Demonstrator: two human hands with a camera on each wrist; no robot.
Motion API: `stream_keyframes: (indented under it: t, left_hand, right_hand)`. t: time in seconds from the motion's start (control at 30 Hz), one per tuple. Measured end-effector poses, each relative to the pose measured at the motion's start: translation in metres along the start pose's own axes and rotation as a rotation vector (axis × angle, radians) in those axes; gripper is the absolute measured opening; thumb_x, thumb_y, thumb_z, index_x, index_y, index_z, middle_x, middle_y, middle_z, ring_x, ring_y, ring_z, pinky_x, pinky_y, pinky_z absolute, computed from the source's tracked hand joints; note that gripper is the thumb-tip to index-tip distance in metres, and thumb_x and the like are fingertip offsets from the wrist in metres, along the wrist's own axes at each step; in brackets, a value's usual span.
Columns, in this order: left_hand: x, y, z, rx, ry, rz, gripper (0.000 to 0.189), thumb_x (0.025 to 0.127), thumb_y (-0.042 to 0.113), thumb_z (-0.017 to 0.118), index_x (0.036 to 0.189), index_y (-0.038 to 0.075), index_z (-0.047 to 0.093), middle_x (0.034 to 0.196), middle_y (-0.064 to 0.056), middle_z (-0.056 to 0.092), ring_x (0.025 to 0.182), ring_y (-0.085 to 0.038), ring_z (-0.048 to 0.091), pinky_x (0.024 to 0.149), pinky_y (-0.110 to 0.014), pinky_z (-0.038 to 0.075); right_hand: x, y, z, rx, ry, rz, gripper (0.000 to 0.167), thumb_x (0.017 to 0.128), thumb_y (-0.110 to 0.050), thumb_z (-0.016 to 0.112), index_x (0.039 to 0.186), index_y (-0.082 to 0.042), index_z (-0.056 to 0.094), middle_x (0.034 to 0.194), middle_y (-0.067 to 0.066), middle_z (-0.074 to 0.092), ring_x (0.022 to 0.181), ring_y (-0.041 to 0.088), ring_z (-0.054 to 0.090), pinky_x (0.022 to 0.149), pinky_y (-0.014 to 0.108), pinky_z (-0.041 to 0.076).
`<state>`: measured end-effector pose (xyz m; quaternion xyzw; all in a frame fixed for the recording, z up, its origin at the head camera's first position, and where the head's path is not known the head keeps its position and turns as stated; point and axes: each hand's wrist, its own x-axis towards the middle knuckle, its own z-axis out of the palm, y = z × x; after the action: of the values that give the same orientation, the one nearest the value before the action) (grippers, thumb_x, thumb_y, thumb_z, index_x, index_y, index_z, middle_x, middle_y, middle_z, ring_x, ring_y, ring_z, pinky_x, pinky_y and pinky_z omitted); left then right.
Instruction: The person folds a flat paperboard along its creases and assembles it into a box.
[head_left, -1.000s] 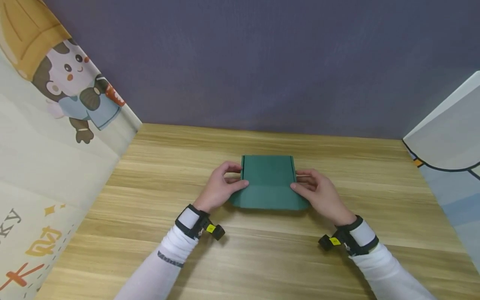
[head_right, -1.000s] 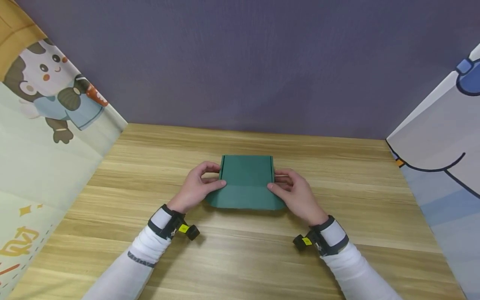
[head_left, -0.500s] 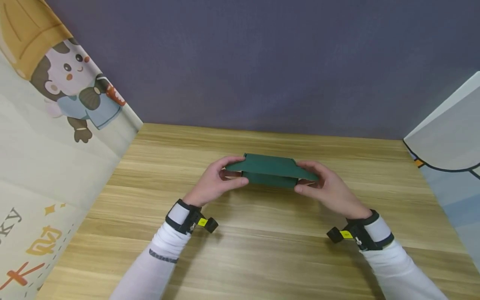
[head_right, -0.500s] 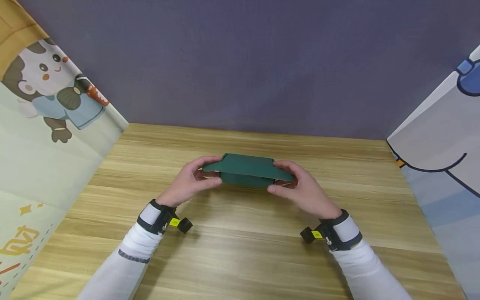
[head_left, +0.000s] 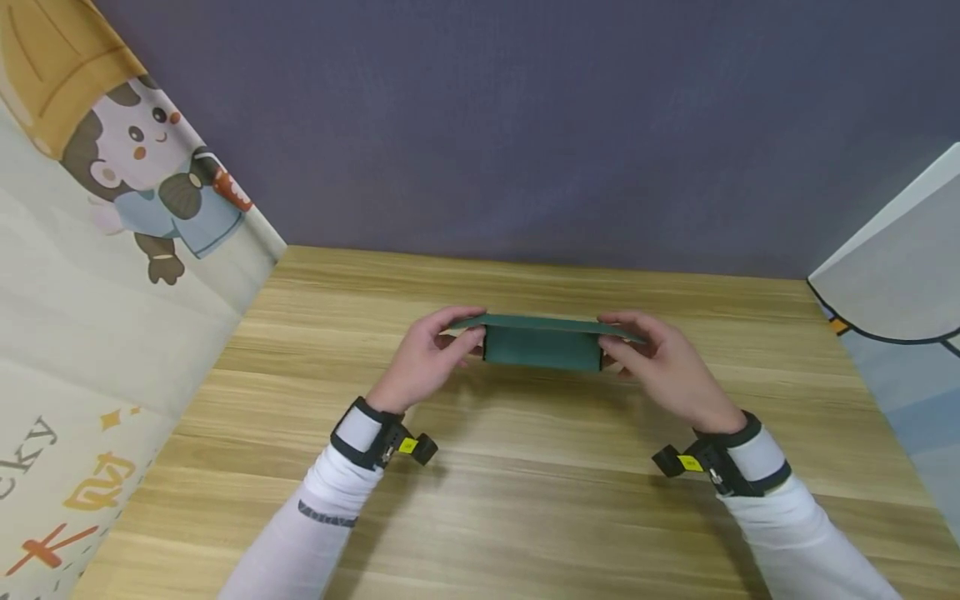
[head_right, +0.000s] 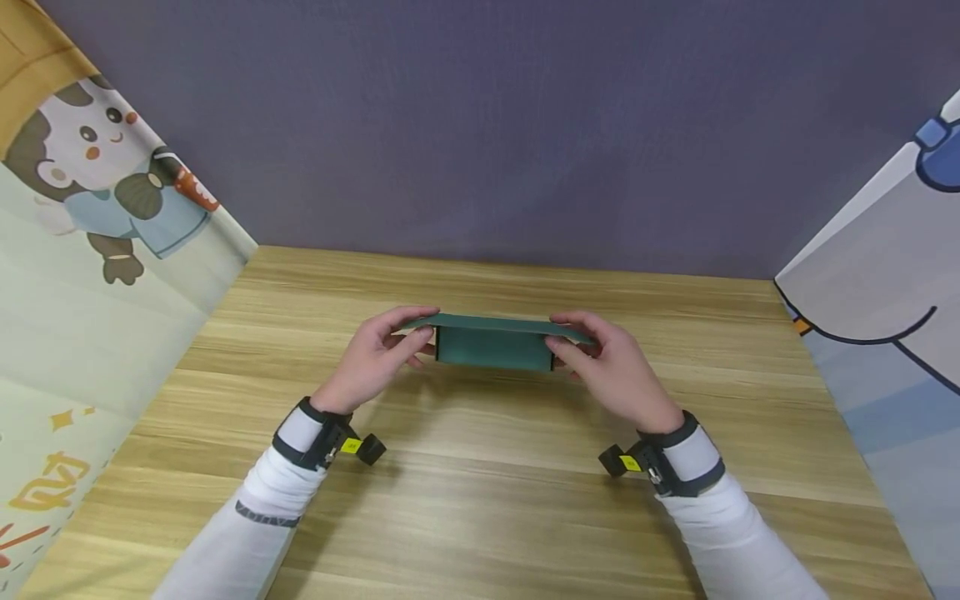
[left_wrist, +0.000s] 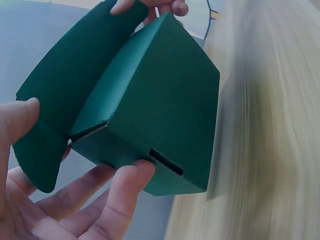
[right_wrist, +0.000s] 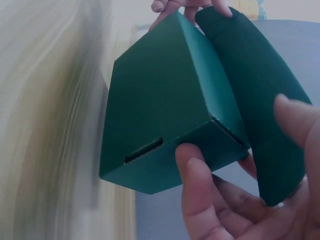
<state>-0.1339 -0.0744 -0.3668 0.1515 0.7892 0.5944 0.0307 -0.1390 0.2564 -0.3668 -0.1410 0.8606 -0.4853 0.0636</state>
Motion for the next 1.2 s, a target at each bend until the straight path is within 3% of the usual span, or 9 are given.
stream_keyframes:
  t: [0.3, 0.4, 0.53, 0.73, 0.97, 1.2]
  left_hand:
    - [-0.015, 0.005, -0.002, 0.070, 0.059, -0.041, 0.041, 0.096, 0.045, 0.055, 0.129, 0.022, 0.060, 0.126, -0.001, 0.062, 0.072, -0.019, 0.071, 0.059, -0.036, 0.058]
    - [-0.021, 0.008, -0.003, 0.085, 0.071, -0.061, 0.042, 0.096, 0.048, 0.055, 0.128, 0.021, 0.061, 0.120, -0.002, 0.064, 0.067, -0.017, 0.070, 0.057, -0.042, 0.058]
    - [-0.029, 0.011, -0.005, 0.090, 0.070, -0.090, 0.043, 0.095, 0.051, 0.053, 0.126, 0.022, 0.060, 0.113, -0.001, 0.065, 0.066, -0.019, 0.070, 0.058, -0.050, 0.057]
    - [-0.040, 0.012, -0.009, 0.089, 0.067, -0.134, 0.048, 0.095, 0.056, 0.049, 0.125, 0.019, 0.055, 0.108, -0.003, 0.067, 0.068, -0.028, 0.069, 0.060, -0.050, 0.057]
    - [-0.053, 0.012, -0.015, 0.131, 0.044, -0.165, 0.044, 0.098, 0.053, 0.044, 0.120, 0.016, 0.052, 0.103, -0.005, 0.068, 0.066, -0.021, 0.068, 0.059, -0.043, 0.058]
    - [-0.055, 0.012, -0.014, 0.130, 0.040, -0.196, 0.039, 0.100, 0.049, 0.042, 0.118, 0.016, 0.052, 0.100, -0.007, 0.069, 0.070, -0.034, 0.069, 0.061, -0.049, 0.057]
  right_hand:
    - [-0.014, -0.019, 0.022, -0.014, 0.125, 0.008, 0.038, 0.095, -0.047, 0.054, 0.124, -0.022, 0.061, 0.107, 0.007, 0.069, 0.080, 0.023, 0.070, 0.060, 0.036, 0.056]
    - [-0.020, -0.022, 0.030, -0.029, 0.149, 0.021, 0.041, 0.095, -0.049, 0.054, 0.123, -0.020, 0.061, 0.107, 0.008, 0.069, 0.077, 0.022, 0.071, 0.058, 0.035, 0.056]
    - [-0.027, -0.025, 0.038, -0.054, 0.172, 0.028, 0.045, 0.095, -0.051, 0.052, 0.123, -0.016, 0.061, 0.105, 0.009, 0.069, 0.073, 0.020, 0.071, 0.056, 0.037, 0.056]
    - [-0.037, -0.034, 0.049, -0.098, 0.178, 0.045, 0.048, 0.097, -0.054, 0.046, 0.125, -0.018, 0.059, 0.107, 0.009, 0.067, 0.073, 0.026, 0.071, 0.054, 0.035, 0.055]
    - [-0.049, -0.043, 0.064, -0.129, 0.191, 0.079, 0.048, 0.097, -0.056, 0.043, 0.122, -0.018, 0.060, 0.104, 0.010, 0.068, 0.069, 0.025, 0.070, 0.054, 0.037, 0.056]
    - [-0.047, -0.040, 0.069, -0.143, 0.193, 0.097, 0.048, 0.097, -0.057, 0.041, 0.113, -0.016, 0.062, 0.096, 0.010, 0.068, 0.068, 0.026, 0.068, 0.053, 0.034, 0.055]
